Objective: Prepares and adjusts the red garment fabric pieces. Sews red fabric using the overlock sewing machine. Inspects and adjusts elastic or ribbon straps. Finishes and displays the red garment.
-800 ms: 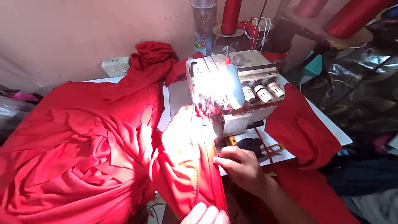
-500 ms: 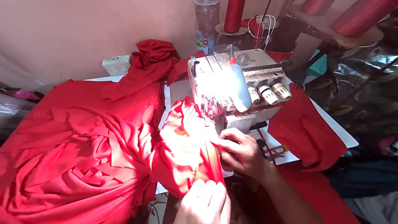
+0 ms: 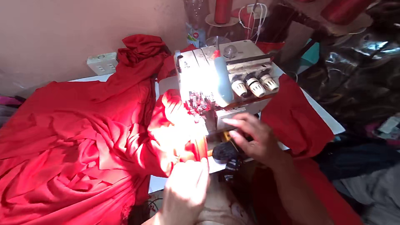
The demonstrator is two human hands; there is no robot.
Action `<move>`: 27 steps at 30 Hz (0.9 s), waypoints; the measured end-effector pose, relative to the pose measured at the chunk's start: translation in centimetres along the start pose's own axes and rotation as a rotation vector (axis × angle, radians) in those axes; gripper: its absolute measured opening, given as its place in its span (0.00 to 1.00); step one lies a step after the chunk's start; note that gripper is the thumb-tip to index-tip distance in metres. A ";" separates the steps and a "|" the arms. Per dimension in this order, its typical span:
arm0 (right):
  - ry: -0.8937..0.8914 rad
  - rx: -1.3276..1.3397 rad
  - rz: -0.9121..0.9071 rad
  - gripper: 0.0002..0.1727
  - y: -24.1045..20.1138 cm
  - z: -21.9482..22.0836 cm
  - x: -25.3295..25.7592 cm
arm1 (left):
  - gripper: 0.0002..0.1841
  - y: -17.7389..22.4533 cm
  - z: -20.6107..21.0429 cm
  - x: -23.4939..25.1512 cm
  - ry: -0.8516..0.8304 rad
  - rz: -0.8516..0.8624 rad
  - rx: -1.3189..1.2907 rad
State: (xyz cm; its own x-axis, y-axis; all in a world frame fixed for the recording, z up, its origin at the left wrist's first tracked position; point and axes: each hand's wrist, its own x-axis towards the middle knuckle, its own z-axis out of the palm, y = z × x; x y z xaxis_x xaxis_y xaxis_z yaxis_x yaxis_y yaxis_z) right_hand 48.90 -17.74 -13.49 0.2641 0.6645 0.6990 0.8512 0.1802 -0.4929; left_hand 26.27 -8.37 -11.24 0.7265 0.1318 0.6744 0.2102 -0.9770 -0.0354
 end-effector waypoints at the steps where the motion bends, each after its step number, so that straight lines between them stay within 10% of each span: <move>1: -0.005 -0.009 0.039 0.16 0.4 -1.6 -1.0 | 0.11 0.1 0.0 -0.8 0.019 -0.022 0.021; 7: -0.318 -0.170 0.350 0.12 3.1 -7.5 -7.3 | 0.12 2.9 0.6 -9.3 -0.166 -0.138 -0.300; 16: -0.491 -0.208 0.391 0.11 3.9 -8.2 -7.1 | 0.17 3.7 7.1 -15.4 -0.664 -0.855 -0.856; 24: -0.553 -0.212 0.378 0.10 5.5 -9.4 -6.6 | 0.20 5.3 10.5 -11.8 -0.413 -0.666 -0.883; 27: -0.606 -0.231 0.412 0.07 5.9 -9.7 -5.9 | 0.19 4.1 11.7 -11.3 -0.630 -0.728 -0.804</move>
State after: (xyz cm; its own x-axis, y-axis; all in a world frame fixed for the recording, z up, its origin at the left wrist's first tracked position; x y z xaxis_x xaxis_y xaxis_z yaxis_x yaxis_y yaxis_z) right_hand 56.70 -27.64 -15.53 0.3424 0.9386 0.0431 0.8285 -0.2799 -0.4850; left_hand 26.59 -11.93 -27.58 0.8422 0.5236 -0.1288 0.3969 -0.4402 0.8054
